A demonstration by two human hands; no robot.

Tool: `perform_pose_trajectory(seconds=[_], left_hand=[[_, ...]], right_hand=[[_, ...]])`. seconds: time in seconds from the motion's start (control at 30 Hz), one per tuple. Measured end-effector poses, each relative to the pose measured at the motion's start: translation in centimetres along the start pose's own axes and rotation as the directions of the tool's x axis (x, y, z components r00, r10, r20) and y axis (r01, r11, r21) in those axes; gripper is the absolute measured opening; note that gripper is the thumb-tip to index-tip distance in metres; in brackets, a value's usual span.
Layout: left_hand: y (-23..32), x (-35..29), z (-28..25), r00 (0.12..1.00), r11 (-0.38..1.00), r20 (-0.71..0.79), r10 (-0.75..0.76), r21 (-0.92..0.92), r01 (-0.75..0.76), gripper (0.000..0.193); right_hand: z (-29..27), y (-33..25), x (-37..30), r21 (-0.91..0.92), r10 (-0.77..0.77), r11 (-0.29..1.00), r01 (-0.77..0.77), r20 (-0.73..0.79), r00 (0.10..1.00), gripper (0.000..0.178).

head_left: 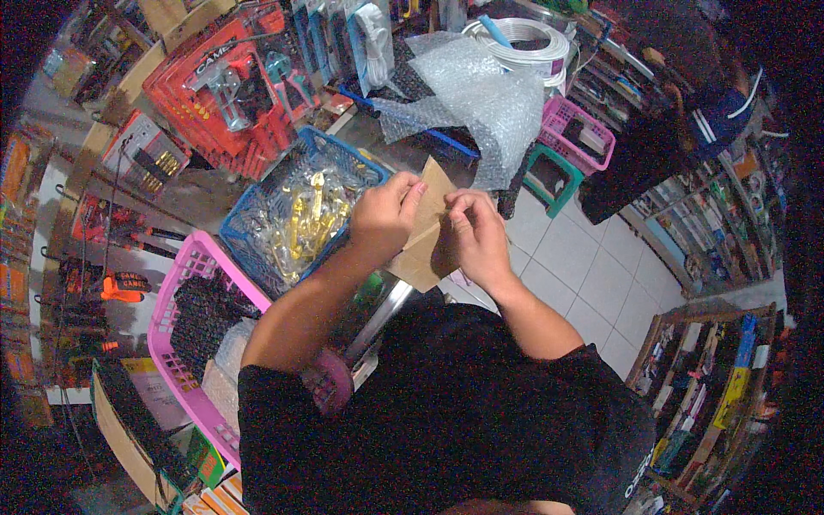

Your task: The person wraps an object in bubble wrap, secures it with tape, places it into a basket, and then folds a cardboard box.

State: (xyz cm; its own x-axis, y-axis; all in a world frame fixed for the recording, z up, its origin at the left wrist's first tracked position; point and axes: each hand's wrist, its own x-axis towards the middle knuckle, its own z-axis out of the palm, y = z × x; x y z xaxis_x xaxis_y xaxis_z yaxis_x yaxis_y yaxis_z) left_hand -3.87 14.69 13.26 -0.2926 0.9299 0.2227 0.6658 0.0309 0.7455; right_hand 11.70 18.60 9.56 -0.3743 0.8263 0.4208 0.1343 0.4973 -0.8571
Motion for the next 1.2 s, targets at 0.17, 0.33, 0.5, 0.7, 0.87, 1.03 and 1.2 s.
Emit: perform_pose_trajectory(seconds=[0.17, 0.33, 0.5, 0.7, 0.87, 1.03, 1.2], left_hand=[[-0.5, 0.6, -0.5, 0.999, 0.997, 0.020, -0.031, 0.077, 0.029, 0.026], [-1.6, 1.0, -0.5, 1.000, 0.997, -0.023, -0.020, 0.068, 0.022, 0.028], [-2.1, 1.4, 0.0, 0.999, 0.996, 0.007, -0.044, 0.075, 0.043, 0.028], [-2.0, 1.2, -0.2, 0.999, 0.999, 0.032, -0.010, 0.047, 0.009, 0.028], [-1.7, 1.2, -0.4, 1.000, 1.000, -0.002, -0.007, 0.019, 0.007, 0.028], [-1.1, 1.4, -1.3, 0.996, 0.993, 0.073, -0.058, 0.102, 0.050, 0.025], [-1.5, 1.4, -0.9, 1.000, 0.988, 0.019, 0.003, -0.153, 0.000, 0.024]], right_hand=[[-0.7, 3.4, 0.0, 0.113, 0.033, 0.994, -0.014, -0.163, 0.986, 0.009], [-2.6, 8.7, 0.1, 0.060, 0.399, 0.915, -0.398, -0.258, 0.880, 0.017], [-1.6, 13.2, -0.1, -0.192, 0.302, 0.910, -0.368, -0.301, 0.904, 0.015], [1.0, 16.3, 0.0, -0.221, 0.358, 0.873, -0.435, -0.316, 0.878, 0.015], [1.0, 18.3, -0.1, 0.021, 0.414, 0.904, -0.428, -0.299, 0.860, 0.018], [0.7, 17.7, 0.0, 0.031, 0.501, 0.859, -0.510, -0.255, 0.827, 0.017], [-0.7, 17.1, -0.7, 0.211, 0.651, 0.759, -0.616, -0.228, 0.724, 0.024]])
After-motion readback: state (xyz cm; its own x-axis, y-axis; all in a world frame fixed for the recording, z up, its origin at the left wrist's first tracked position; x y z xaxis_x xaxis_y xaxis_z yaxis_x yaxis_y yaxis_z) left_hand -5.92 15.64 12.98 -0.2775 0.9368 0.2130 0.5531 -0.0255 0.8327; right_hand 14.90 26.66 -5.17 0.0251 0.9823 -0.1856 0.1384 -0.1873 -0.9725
